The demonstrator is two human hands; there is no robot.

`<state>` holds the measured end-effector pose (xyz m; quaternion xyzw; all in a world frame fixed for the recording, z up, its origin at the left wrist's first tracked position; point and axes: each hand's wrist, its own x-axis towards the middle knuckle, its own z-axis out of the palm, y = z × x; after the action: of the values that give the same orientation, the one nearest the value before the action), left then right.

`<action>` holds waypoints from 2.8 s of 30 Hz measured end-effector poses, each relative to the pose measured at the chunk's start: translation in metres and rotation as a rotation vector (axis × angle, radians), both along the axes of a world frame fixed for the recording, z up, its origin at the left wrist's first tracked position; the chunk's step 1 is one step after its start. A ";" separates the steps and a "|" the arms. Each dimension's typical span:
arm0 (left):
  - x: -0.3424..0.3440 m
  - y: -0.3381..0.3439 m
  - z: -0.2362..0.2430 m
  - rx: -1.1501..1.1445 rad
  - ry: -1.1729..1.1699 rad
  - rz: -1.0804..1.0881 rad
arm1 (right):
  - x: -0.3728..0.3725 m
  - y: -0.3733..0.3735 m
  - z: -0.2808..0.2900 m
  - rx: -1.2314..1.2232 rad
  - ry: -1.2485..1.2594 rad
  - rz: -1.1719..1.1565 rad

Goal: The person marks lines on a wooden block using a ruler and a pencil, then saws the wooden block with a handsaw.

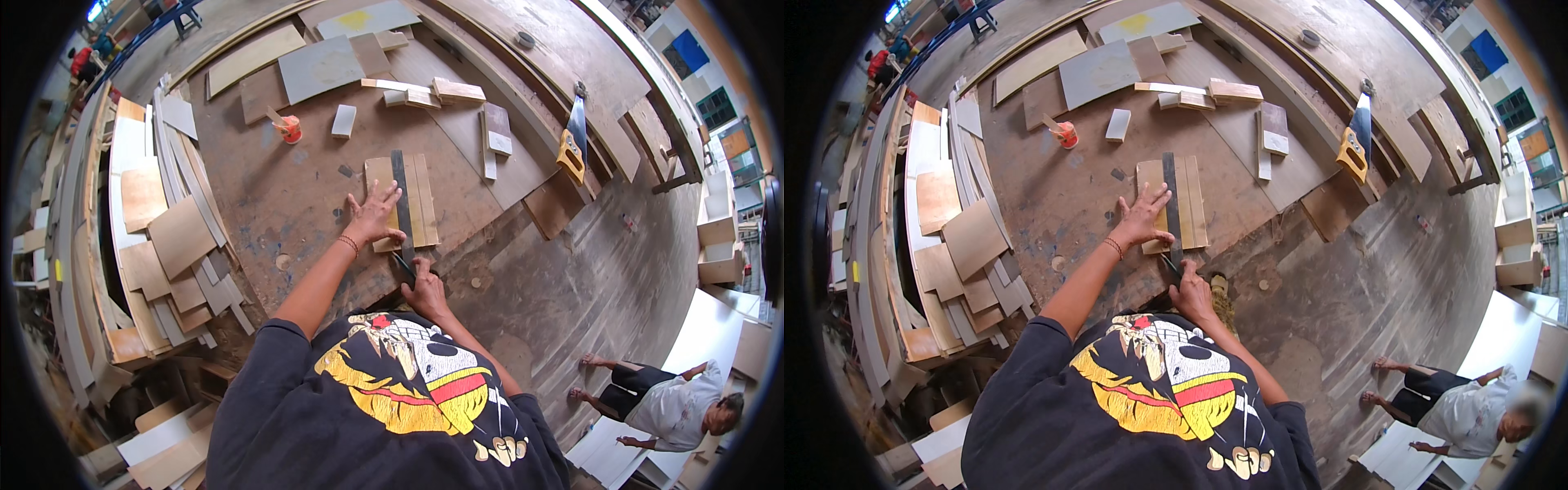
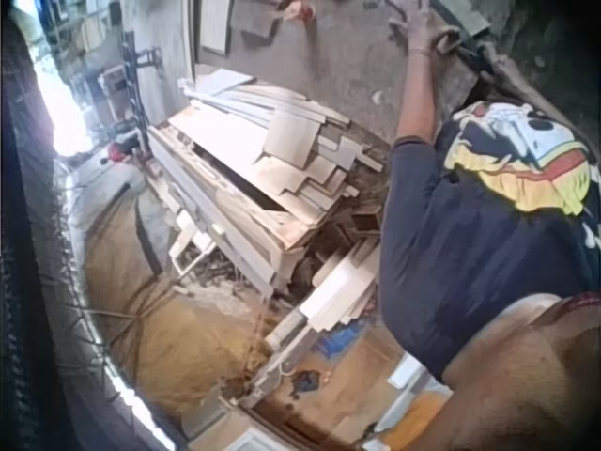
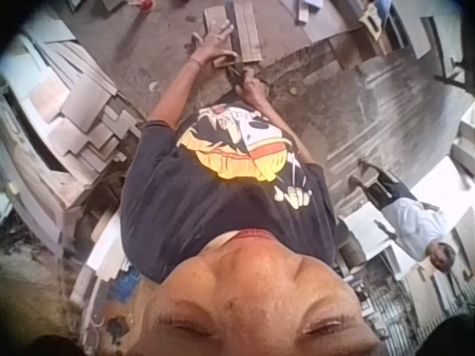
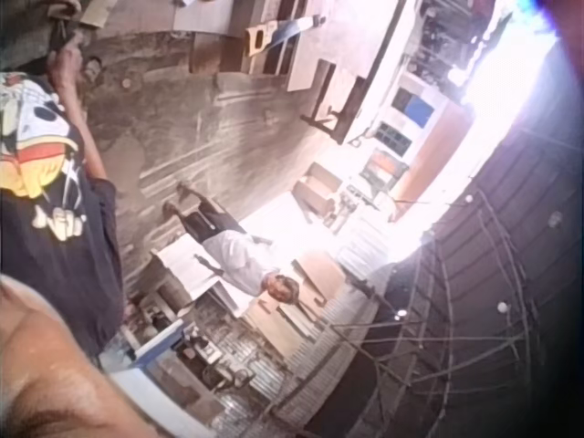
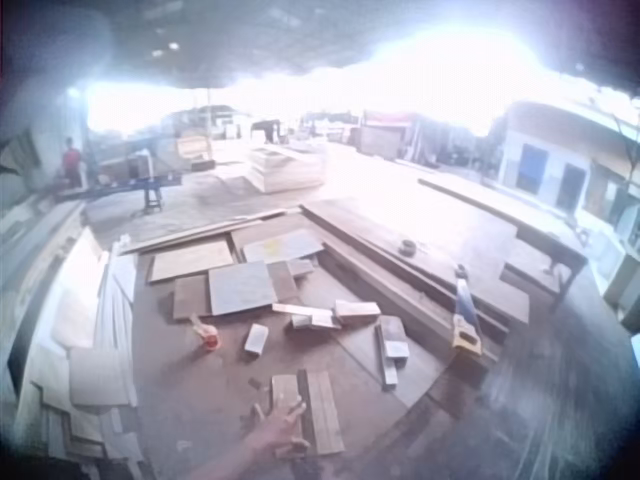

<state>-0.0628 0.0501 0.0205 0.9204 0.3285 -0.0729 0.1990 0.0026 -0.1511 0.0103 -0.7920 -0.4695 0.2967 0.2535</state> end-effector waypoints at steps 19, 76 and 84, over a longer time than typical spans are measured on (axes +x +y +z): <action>0.001 0.003 -0.001 -0.025 0.014 -0.030 | 0.001 0.000 -0.002 -0.004 -0.006 0.010; -0.001 0.005 -0.003 -0.037 -0.017 -0.031 | -0.002 0.002 -0.002 -0.017 -0.013 0.005; 0.000 0.004 -0.001 -0.027 -0.043 -0.040 | -0.001 0.002 -0.002 -0.017 0.017 -0.029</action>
<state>-0.0629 0.0540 0.0193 0.9253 0.3048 -0.0615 0.2170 0.0013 -0.1487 0.0079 -0.7983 -0.4532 0.3037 0.2551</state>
